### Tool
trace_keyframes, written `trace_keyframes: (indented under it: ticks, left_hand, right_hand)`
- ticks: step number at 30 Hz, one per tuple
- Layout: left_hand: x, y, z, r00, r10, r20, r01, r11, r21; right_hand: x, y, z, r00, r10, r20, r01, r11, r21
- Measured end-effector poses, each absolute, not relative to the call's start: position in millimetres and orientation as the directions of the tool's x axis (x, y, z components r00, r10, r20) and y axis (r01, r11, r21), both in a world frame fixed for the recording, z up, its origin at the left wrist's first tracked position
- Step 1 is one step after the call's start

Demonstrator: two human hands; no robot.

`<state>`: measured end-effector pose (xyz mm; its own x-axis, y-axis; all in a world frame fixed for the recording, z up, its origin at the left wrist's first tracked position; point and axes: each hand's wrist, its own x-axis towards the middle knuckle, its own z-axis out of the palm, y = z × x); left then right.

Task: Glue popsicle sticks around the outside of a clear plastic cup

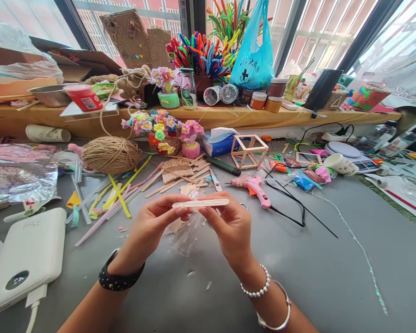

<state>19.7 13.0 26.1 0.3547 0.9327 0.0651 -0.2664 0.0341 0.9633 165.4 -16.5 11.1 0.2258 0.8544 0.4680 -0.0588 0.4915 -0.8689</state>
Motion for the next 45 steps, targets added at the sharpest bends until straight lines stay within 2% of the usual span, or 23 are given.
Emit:
trace_keyframes:
  ticks: [11, 19, 25, 38, 45]
  left_hand:
    - [19.9, 11.7, 32.8, 0.361, 0.932, 0.025, -0.154, 0.033, 0.987]
    - [20.0, 11.3, 32.9, 0.355, 0.934, 0.041, -0.152, 0.015, 0.988]
    - [21.3, 9.7, 32.2, 0.330, 0.942, 0.056, -0.074, -0.033, 0.997]
    - [26.8, 4.9, 30.3, 0.326, 0.944, 0.043, -0.119, -0.004, 0.993]
    - [25.3, 6.4, 30.0, 0.355, 0.935, 0.026, -0.098, 0.009, 0.995]
  right_hand:
    - [166.8, -16.6, 9.8, 0.234, 0.856, 0.462, -0.033, 0.482, -0.876]
    - [167.2, -16.2, 11.3, 0.244, 0.859, 0.449, -0.035, 0.471, -0.881]
    - [167.4, -16.4, 11.6, 0.256, 0.862, 0.438, -0.040, 0.462, -0.886]
    - [163.4, -18.8, 8.1, 0.281, 0.889, 0.362, -0.088, 0.400, -0.913]
    - [164.3, -18.6, 9.5, 0.294, 0.882, 0.367, -0.041, 0.395, -0.918]
